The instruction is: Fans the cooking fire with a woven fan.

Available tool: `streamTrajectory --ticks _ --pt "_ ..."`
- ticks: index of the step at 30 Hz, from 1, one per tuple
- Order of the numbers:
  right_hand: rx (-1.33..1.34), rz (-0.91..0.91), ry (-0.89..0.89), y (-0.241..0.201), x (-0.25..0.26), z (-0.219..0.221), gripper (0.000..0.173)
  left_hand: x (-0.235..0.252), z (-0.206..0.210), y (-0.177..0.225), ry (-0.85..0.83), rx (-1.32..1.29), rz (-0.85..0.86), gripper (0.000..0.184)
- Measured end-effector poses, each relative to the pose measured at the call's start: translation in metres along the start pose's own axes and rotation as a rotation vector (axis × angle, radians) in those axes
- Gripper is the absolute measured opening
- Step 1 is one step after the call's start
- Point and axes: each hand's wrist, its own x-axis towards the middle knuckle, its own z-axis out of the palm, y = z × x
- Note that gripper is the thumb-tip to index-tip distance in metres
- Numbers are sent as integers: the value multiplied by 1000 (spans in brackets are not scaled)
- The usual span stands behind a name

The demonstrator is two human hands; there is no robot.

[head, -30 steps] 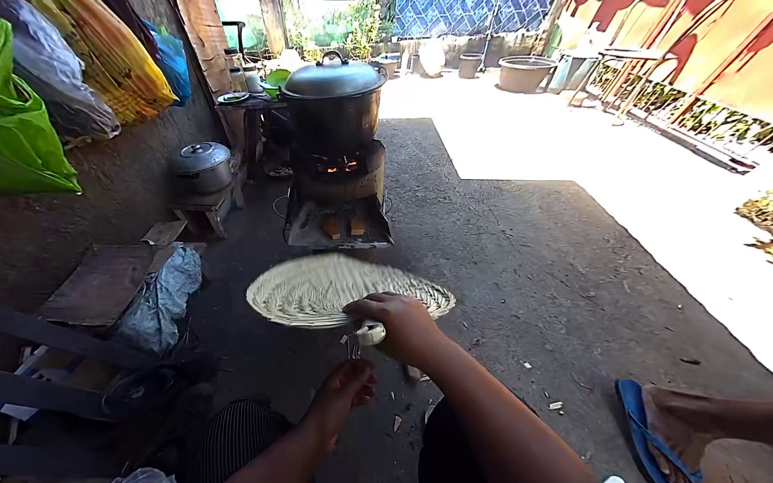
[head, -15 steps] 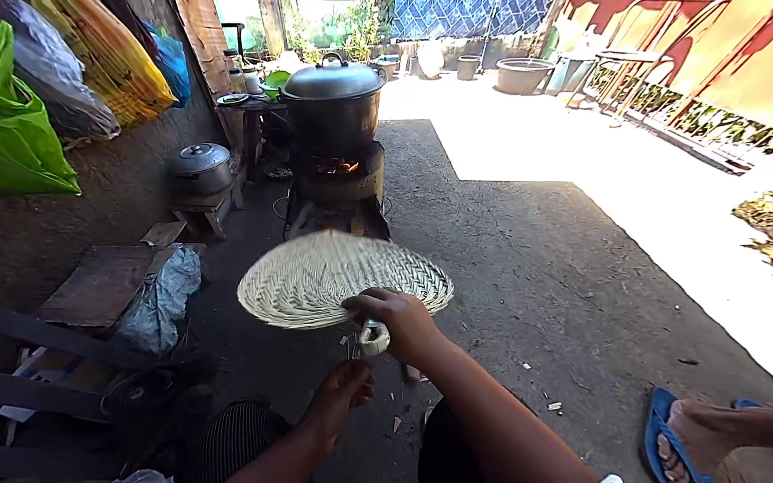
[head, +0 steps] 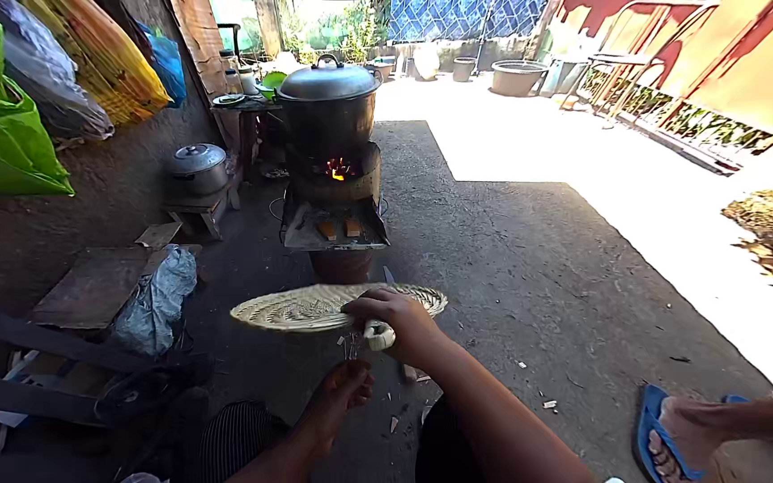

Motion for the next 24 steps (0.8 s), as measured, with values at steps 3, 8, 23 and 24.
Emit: streamTrajectory --ticks 3,8,23,24 --pt "-91 -28 158 4 1 12 24 0 0 0 -1 5 1 26" --pt "-48 84 10 3 2 1 27 0 -1 2 -8 19 -4 26" --pt "-49 69 19 -1 3 4 28 0 -2 2 -14 13 -17 26" --pt "-99 22 137 3 3 12 26 0 -2 2 -14 9 -15 26"
